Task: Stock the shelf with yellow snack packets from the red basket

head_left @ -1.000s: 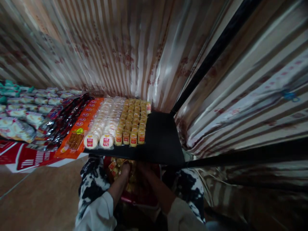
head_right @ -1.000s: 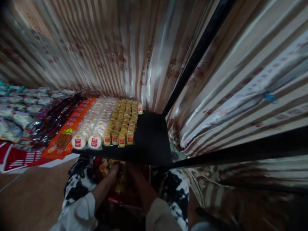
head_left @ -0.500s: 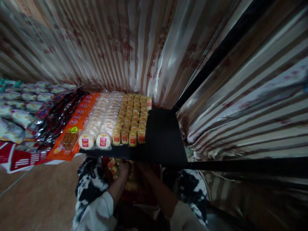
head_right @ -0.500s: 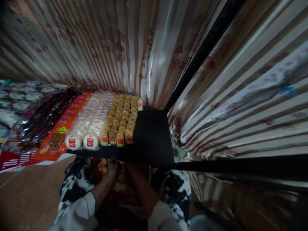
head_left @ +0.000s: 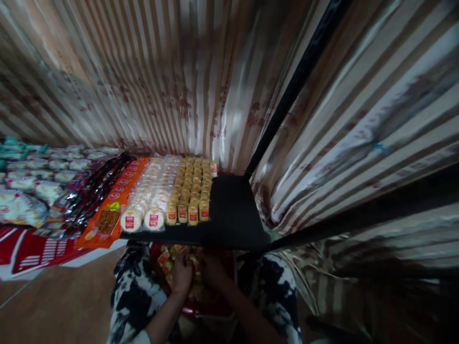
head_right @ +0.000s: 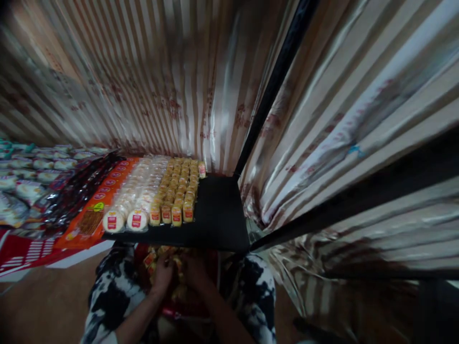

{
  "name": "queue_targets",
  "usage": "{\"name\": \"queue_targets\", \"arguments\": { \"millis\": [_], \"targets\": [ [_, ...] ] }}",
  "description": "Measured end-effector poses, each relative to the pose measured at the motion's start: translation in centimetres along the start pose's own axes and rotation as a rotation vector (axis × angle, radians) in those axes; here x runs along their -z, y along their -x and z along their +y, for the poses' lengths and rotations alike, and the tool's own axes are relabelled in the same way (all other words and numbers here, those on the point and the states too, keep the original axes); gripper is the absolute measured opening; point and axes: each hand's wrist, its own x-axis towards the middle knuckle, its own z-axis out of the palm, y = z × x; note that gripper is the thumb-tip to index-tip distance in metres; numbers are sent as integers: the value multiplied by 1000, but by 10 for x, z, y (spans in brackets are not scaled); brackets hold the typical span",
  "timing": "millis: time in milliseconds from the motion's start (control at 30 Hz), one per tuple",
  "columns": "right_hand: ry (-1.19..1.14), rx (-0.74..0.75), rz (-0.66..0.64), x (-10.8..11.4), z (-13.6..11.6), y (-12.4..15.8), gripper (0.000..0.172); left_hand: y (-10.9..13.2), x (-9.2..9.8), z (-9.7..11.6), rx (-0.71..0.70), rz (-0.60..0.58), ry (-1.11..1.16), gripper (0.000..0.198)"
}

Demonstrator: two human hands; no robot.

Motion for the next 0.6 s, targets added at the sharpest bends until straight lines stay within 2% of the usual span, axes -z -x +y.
{"name": "queue_targets", "arguments": {
  "millis": [133, 233, 333, 467, 600],
  "targets": [
    [-55, -8, -18, 13, -1, 25, 37, 28, 10, 12, -125, -23, -4, 40],
    [-63, -7, 58, 26, -2, 40, 34, 43, 15, 27, -224, -34, 4, 39],
    [-74, 54, 167, 47, -7, 50, 27, 50, 21, 50, -351, -43, 20, 39],
    [-128, 155, 300, 79, -17, 49, 22, 50, 25, 86, -541, -8, 44, 40],
    [-266, 112, 401, 103, -17, 31, 25, 43, 23, 120, -585, 14, 67, 41]
  ]
}}
